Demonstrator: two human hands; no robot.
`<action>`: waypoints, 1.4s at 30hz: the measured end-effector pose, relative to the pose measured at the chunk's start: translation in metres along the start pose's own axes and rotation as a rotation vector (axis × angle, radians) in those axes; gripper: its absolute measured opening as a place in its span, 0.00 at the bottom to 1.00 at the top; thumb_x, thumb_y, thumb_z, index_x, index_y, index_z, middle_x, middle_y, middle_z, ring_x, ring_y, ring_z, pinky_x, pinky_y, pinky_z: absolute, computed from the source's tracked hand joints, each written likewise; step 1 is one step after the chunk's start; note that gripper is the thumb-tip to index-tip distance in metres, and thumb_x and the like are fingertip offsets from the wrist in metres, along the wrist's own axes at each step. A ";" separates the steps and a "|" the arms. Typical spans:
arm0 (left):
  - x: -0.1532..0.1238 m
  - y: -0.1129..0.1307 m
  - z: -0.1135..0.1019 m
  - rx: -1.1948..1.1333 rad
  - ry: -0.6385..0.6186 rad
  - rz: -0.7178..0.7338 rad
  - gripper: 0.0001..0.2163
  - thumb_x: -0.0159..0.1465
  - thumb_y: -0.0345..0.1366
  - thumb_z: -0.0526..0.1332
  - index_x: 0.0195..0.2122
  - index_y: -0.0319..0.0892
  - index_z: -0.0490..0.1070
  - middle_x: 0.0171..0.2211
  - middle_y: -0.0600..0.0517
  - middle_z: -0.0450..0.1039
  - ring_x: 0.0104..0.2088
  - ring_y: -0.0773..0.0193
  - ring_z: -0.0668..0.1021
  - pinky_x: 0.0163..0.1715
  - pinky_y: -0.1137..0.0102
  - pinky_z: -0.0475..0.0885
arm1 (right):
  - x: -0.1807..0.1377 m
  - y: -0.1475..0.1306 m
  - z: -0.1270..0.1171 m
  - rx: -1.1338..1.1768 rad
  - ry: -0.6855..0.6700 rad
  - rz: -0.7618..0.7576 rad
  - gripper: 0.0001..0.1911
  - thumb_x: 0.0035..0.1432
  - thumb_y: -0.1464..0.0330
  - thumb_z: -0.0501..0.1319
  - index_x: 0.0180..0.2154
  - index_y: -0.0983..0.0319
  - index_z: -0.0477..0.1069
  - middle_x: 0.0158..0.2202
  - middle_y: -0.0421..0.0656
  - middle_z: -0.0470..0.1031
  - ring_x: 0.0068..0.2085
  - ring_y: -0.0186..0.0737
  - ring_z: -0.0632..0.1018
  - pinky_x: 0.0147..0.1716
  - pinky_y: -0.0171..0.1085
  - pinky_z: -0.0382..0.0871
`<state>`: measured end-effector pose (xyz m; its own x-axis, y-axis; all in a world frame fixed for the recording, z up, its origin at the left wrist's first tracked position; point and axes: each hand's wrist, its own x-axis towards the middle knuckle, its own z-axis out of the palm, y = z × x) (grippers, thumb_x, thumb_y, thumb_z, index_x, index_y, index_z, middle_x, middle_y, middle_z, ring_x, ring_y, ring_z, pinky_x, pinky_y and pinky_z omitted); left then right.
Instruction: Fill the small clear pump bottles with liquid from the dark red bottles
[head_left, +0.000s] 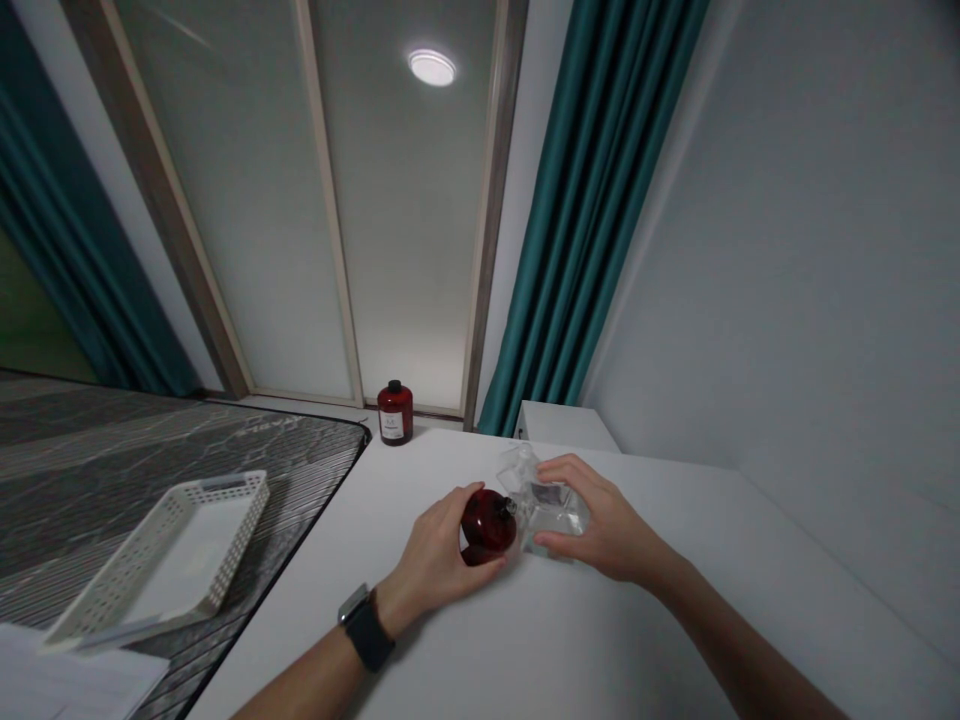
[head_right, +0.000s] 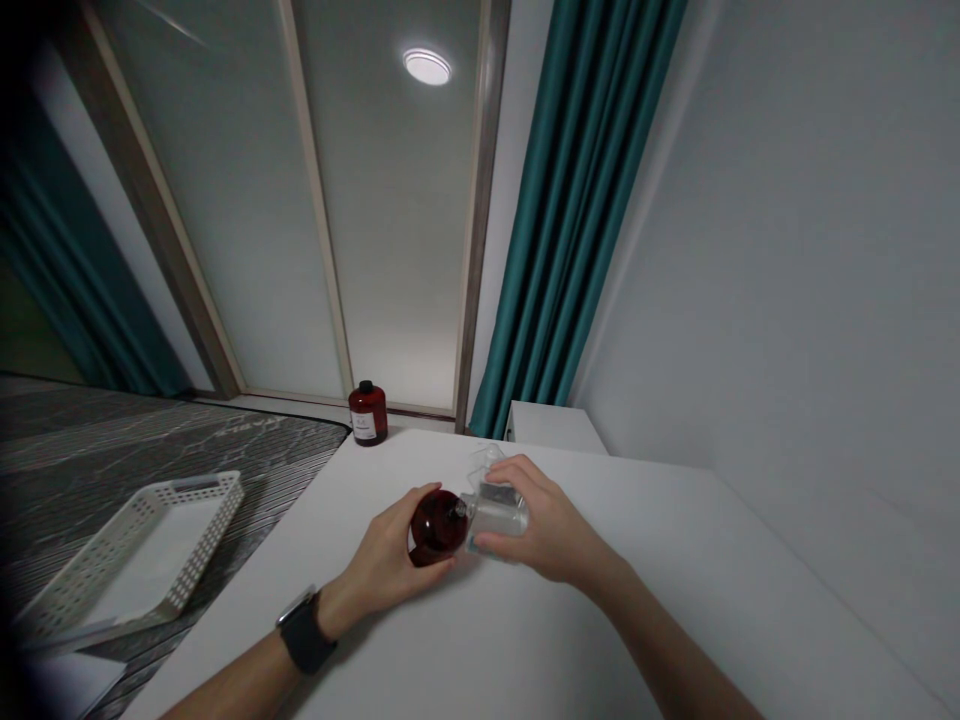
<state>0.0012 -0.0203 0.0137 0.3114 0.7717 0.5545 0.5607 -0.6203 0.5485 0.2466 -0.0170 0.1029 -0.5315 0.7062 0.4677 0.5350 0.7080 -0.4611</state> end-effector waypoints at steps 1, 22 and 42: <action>0.000 0.000 0.000 -0.003 0.001 0.000 0.35 0.52 0.40 0.72 0.60 0.43 0.61 0.54 0.42 0.75 0.52 0.47 0.79 0.51 0.55 0.77 | 0.000 0.000 0.000 0.002 -0.002 -0.002 0.22 0.52 0.64 0.71 0.48 0.57 0.68 0.49 0.48 0.73 0.51 0.48 0.77 0.50 0.49 0.74; -0.002 0.005 0.003 -0.035 0.035 -0.017 0.35 0.53 0.39 0.72 0.60 0.43 0.59 0.54 0.43 0.74 0.53 0.48 0.79 0.53 0.55 0.76 | 0.007 -0.006 -0.008 0.024 -0.049 -0.002 0.22 0.53 0.65 0.71 0.48 0.56 0.67 0.49 0.47 0.73 0.51 0.48 0.76 0.50 0.49 0.73; -0.004 0.007 0.008 -0.129 0.044 -0.079 0.35 0.52 0.37 0.71 0.59 0.43 0.58 0.54 0.43 0.74 0.52 0.49 0.79 0.53 0.56 0.75 | 0.014 -0.012 -0.016 0.037 -0.127 0.034 0.22 0.53 0.65 0.71 0.47 0.57 0.66 0.50 0.47 0.72 0.51 0.48 0.75 0.51 0.46 0.70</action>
<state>0.0105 -0.0267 0.0103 0.2344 0.8137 0.5319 0.4778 -0.5729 0.6659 0.2435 -0.0154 0.1267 -0.5936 0.7230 0.3535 0.5306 0.6818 -0.5036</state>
